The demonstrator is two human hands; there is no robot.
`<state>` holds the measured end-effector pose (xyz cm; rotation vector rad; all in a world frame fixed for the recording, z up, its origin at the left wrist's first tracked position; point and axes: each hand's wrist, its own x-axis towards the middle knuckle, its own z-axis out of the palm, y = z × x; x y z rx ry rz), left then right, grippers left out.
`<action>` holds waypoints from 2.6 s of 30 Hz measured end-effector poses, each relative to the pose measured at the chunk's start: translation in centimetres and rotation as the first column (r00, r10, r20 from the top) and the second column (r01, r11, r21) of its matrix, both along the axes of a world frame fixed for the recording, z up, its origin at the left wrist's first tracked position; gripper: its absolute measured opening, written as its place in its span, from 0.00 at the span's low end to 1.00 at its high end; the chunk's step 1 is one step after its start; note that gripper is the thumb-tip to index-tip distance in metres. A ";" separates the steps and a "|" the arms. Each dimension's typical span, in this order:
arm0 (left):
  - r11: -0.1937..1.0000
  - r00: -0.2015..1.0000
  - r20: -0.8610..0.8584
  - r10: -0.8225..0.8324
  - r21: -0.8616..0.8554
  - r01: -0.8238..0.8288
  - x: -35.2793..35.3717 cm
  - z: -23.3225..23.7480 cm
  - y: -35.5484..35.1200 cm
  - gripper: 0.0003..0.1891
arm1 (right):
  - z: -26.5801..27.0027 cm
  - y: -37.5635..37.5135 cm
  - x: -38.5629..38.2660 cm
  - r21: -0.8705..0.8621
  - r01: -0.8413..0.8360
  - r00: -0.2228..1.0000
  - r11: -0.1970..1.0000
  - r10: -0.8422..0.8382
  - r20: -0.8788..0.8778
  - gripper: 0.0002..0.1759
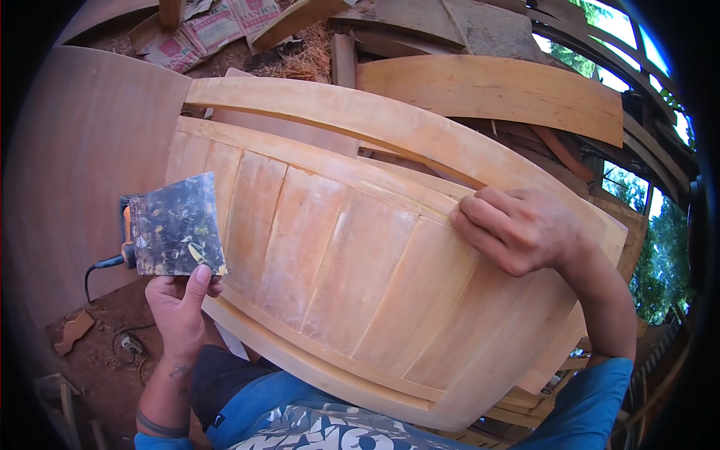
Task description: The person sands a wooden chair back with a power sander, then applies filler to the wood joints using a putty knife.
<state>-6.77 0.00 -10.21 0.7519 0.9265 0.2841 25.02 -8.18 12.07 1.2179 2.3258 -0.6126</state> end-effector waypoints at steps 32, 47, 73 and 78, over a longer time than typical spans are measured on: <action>0.999 0.998 -0.065 -0.015 -0.043 0.012 -0.2 0.0 0.1 0.10 | -1.5 2.9 2.4 -0.120 0.304 0.952 0.945 -0.306 0.000 0.06; 0.999 0.998 -0.064 0.022 -0.042 -0.025 -0.1 -0.4 -0.1 0.11 | -0.1 4.0 -0.7 -0.221 0.727 0.686 0.651 -0.706 0.175 0.05; 0.998 0.996 -0.079 0.051 -0.025 -0.053 -0.4 -1.0 -0.5 0.11 | 0.2 4.3 -2.1 -0.244 0.885 0.464 0.396 -0.714 0.524 0.16; 0.999 0.996 -0.083 0.033 -0.027 -0.035 -0.4 -1.0 -0.6 0.11 | 0.1 3.7 -2.4 -0.187 0.893 0.447 0.409 -0.755 0.480 0.15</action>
